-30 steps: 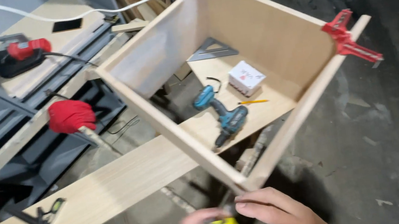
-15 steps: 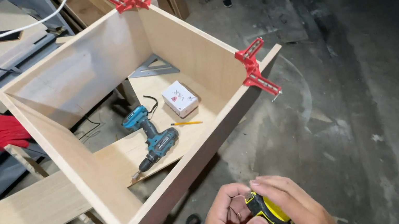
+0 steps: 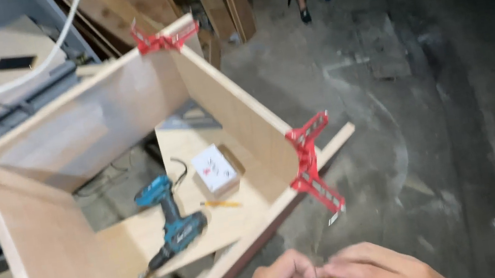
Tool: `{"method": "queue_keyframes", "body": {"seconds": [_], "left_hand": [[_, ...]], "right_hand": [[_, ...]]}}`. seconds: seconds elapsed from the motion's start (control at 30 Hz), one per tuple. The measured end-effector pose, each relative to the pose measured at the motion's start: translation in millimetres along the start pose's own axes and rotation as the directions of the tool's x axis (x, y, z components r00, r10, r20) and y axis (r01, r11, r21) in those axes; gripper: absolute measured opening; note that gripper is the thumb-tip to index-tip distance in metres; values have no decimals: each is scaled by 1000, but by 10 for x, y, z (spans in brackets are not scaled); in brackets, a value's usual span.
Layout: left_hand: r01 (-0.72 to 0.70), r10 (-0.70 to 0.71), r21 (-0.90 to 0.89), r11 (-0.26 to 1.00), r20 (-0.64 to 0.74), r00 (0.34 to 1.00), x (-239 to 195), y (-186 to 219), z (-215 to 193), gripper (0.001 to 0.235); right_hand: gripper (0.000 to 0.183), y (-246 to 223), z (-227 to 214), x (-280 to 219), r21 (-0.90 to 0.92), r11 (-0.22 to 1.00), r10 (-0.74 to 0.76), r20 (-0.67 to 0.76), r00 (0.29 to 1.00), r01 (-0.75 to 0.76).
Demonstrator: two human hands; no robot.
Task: Measuring and aligning wooden boards using corner clamps and a tape measure to assemble a box structure.
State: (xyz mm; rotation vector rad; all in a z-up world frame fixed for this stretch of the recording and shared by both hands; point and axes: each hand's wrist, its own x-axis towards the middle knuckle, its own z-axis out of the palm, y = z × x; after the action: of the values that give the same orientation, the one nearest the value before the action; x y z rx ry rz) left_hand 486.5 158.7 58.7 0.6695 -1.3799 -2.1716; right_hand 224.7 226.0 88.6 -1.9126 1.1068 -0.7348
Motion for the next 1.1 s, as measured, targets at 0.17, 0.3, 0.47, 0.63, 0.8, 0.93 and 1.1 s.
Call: {"method": "queue_keyframes", "body": {"seconds": [0.17, 0.3, 0.47, 0.63, 0.8, 0.93, 1.1], "left_hand": [[-81, 260, 565, 821, -244, 934, 375, 462, 0, 20], [129, 162, 540, 832, -458, 874, 578, 664, -160, 18], [427, 100, 688, 587, -585, 805, 1079, 1031, -79, 14], [342, 282, 792, 505, -527, 802, 1951, 1194, 97, 13], [452, 303, 729, 514, -647, 700, 2720, 1237, 75, 13], [576, 173, 517, 633, -819, 547, 3095, 1227, 129, 16], [558, 156, 421, 715, -874, 460, 3467, 1108, -149, 18]], "right_hand": [[57, 422, -676, -57, -193, 981, 2, -77, 997, -16], [34, 924, -1201, -85, -297, 953, 14, -139, 990, -55], [33, 1353, -1948, 103, -343, 936, 10, -214, 977, -85], [32, 2057, -2826, 208, -400, 912, 12, -189, 982, -88], [29, 2837, -3693, 431, -443, 888, 60, -153, 986, -122], [16, 3237, -4005, 686, -503, 850, 68, -188, 980, -156], [14, 3466, -4117, 1287, -573, 787, 155, -172, 973, -227]]}}
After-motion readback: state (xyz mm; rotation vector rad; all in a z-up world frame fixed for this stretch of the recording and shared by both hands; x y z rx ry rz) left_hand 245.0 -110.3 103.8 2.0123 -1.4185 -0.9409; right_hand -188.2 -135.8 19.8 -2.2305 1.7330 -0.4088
